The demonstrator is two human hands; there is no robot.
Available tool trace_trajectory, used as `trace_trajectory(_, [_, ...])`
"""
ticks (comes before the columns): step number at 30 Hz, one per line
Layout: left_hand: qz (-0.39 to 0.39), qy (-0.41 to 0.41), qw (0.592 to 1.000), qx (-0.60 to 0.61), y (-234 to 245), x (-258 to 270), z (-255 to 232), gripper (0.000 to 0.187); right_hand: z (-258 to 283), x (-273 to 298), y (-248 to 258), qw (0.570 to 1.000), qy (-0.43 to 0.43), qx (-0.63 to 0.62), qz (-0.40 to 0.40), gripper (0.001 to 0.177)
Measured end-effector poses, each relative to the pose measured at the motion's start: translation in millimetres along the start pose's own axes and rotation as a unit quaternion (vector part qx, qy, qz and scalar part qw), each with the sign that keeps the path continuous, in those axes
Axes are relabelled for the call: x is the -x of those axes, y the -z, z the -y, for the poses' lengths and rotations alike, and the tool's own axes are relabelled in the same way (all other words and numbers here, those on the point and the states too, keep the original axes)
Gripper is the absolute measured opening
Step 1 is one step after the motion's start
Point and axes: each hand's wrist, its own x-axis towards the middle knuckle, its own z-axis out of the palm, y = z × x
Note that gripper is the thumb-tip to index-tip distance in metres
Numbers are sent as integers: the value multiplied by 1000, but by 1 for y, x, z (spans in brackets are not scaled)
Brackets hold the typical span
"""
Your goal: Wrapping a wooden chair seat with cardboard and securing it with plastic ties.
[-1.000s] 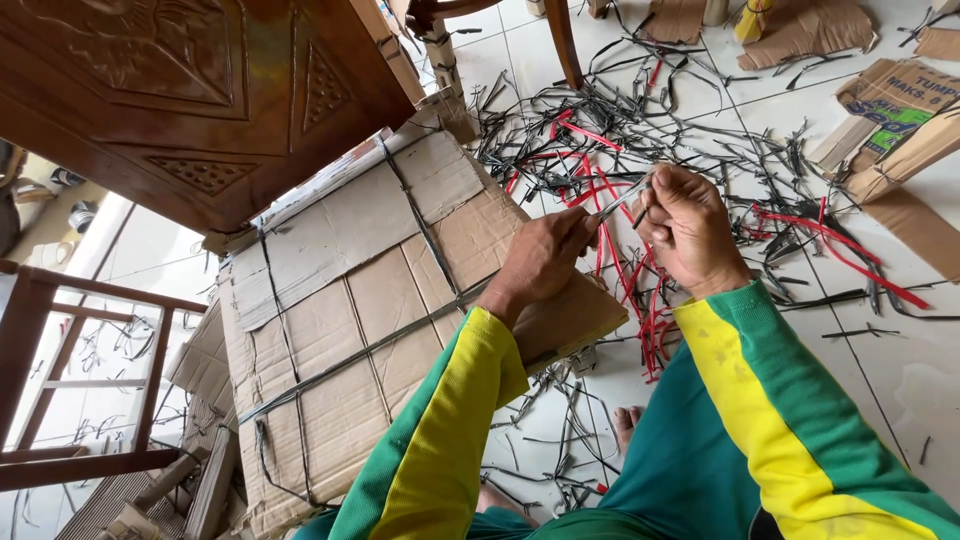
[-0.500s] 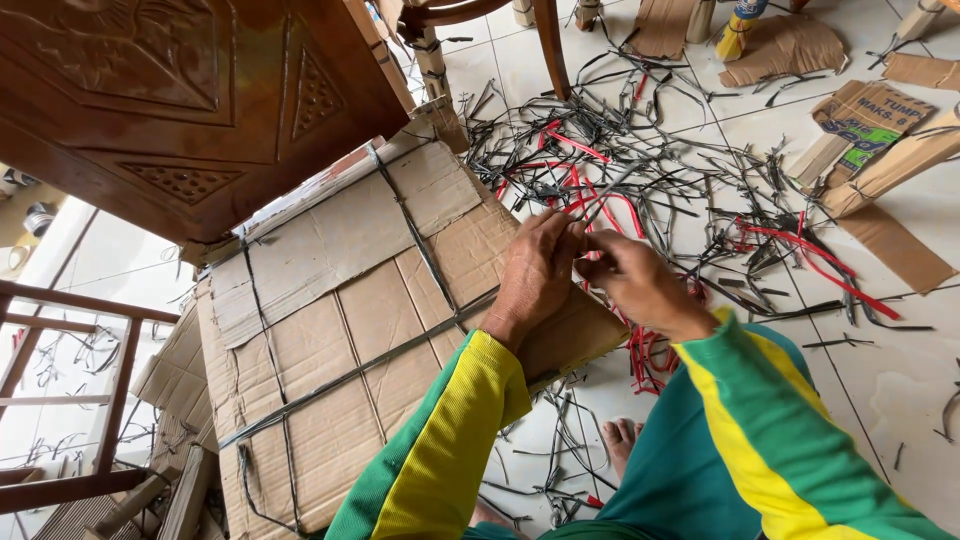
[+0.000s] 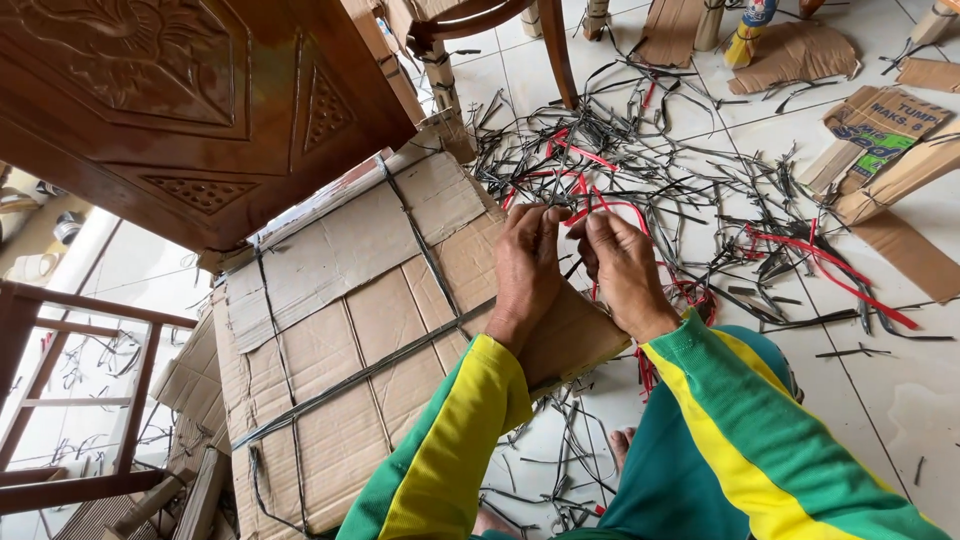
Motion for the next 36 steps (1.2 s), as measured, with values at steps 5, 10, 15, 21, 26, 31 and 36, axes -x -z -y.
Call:
trace_trajectory(5, [19, 36, 999, -33, -2, 3, -2, 34, 12, -7, 0, 999, -10, -30, -29, 28])
trace_trajectory(10, [75, 16, 987, -140, -5, 4, -7, 29, 30, -13, -5, 1000, 4, -17, -12, 24])
trace_trajectory(15, [63, -36, 971, -227, -2, 5, -14, 21, 14, -25, 1, 998, -18, -54, -7, 24])
trace_trajectory(21, [91, -20, 957, -274, 67, 31, -29, 10, -8, -32, 12, 997, -40, -62, -5, 27])
trace_trajectory(26, [33, 2, 935, -353, 188, 80, -16, 18, -21, -36, 13, 998, -57, -22, 4, 28])
trace_trajectory(31, [8, 60, 882, -468, 317, 142, -3, 40, -26, -49, 10, 986, -89, -130, 54, 11])
trace_trajectory(36, [-91, 191, 900, -380, 400, 201, 37, 22, -15, -55, -6, 990, -83, -80, 77, 22])
